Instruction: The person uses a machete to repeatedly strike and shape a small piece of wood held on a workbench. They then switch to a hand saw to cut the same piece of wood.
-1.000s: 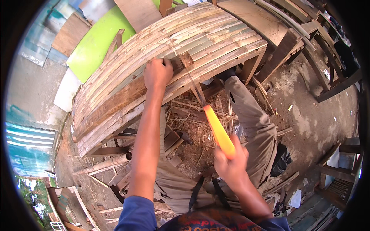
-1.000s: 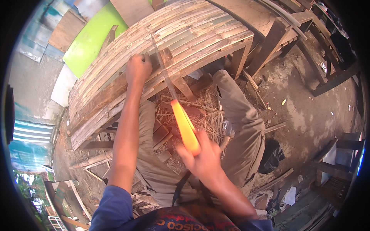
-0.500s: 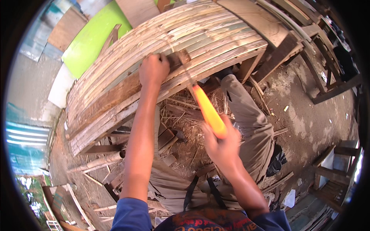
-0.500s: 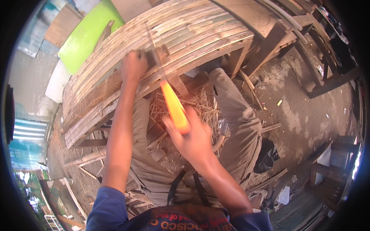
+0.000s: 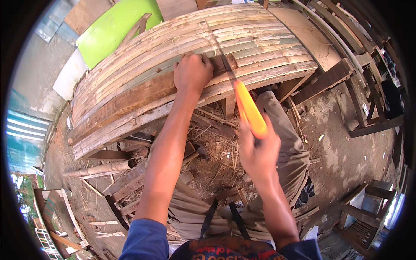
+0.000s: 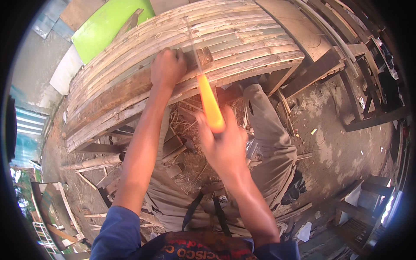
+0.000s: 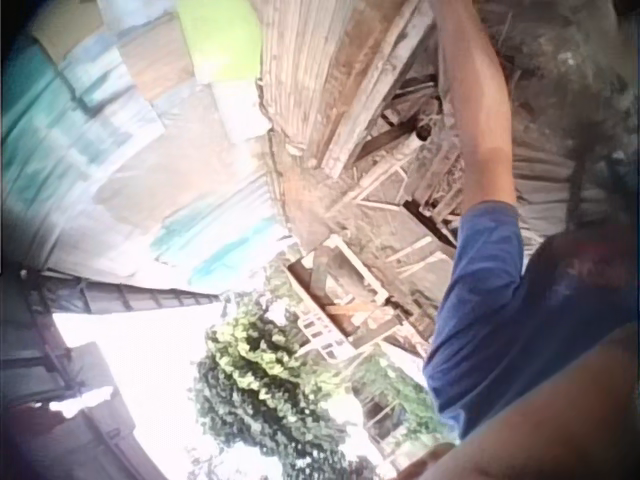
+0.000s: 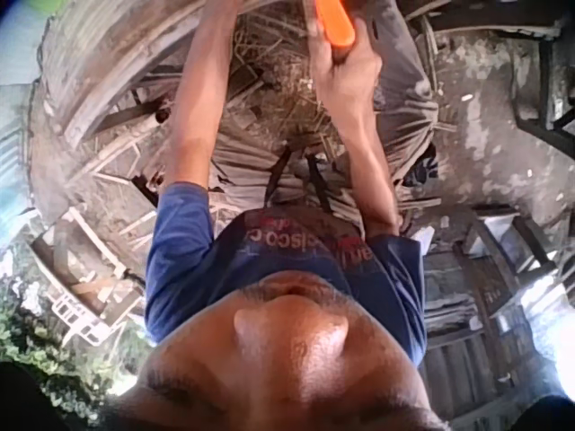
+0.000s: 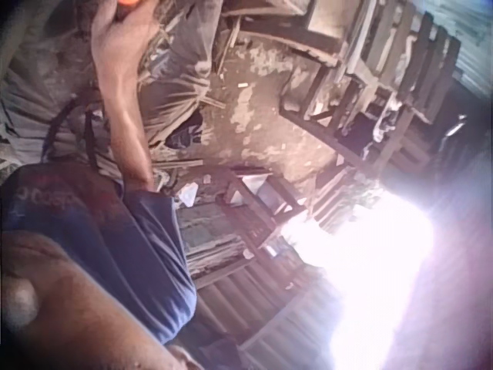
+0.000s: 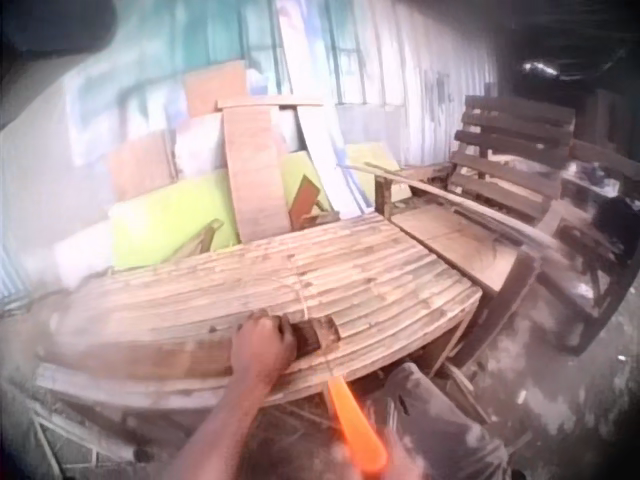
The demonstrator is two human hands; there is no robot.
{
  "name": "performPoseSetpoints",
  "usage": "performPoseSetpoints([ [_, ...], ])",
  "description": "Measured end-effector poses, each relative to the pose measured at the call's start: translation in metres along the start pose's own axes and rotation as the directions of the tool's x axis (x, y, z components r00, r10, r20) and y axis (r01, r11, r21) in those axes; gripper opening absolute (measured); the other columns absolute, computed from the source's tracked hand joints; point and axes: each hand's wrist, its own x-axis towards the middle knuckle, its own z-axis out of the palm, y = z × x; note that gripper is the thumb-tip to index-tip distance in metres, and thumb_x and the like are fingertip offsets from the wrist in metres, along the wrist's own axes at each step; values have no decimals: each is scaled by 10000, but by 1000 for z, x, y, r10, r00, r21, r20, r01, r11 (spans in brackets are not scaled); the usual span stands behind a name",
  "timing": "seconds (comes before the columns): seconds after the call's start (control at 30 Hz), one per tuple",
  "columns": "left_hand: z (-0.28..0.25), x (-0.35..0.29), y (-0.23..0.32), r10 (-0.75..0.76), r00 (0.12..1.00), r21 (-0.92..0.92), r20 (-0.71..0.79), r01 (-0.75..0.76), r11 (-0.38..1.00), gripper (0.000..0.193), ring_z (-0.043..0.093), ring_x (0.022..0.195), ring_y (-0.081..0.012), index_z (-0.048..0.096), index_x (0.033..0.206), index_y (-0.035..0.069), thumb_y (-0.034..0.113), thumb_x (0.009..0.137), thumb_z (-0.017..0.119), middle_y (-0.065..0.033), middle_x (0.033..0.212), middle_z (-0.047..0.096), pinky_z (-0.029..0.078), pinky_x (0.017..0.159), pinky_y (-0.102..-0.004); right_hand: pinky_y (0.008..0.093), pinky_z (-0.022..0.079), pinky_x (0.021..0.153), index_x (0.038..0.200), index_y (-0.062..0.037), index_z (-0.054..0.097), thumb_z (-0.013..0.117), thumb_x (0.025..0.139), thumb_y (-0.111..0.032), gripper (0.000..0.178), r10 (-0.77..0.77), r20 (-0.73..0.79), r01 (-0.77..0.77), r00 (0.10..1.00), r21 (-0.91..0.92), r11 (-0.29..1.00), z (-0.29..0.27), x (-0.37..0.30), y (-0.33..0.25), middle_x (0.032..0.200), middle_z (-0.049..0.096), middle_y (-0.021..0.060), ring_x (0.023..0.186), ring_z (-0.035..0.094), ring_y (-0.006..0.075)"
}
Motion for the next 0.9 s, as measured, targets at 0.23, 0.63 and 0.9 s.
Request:
performPoseSetpoints([
  [0.23, 13, -5, -6, 93, 981, 33, -170, -89, 996, 389, 657, 1005, -408, 745, 840, -29, 262, 957, 515, -217, 1048, 704, 474, 965, -515, 294, 507, 598, 1078, 70, 641, 656, 967, -243, 332, 13, -43, -8, 999, 111, 994, -18, -13, 14, 700, 636, 87, 612, 640, 161],
  [0.63, -2, 4, 3, -19, 999, -18, 41, 19, 1000, 408, 634, 1130, -334, 755, 890, -33, 263, 975, 488, -205, 1116, 703, 431, 1056, -528, 235, 385, 496, 955, 10, 564, 559, 1035, -322, 341, 78, -36, -71, 996, 163, 984, -65, -97, 29, 660, 500, -19, 555, 482, 59],
  [0.9, 0, -6, -2, 26, 999, 5, -48, -26, 1000, 408, 596, 1172, -323, 760, 956, 6, 288, 1002, 469, -184, 1125, 688, 413, 1068, -522, 261, 339, 446, 835, -65, 458, 622, 969, -557, 535, -35, -247, 153, 968, 476, 866, -133, -153, 12, 667, 455, 22, 543, 433, 110],
])
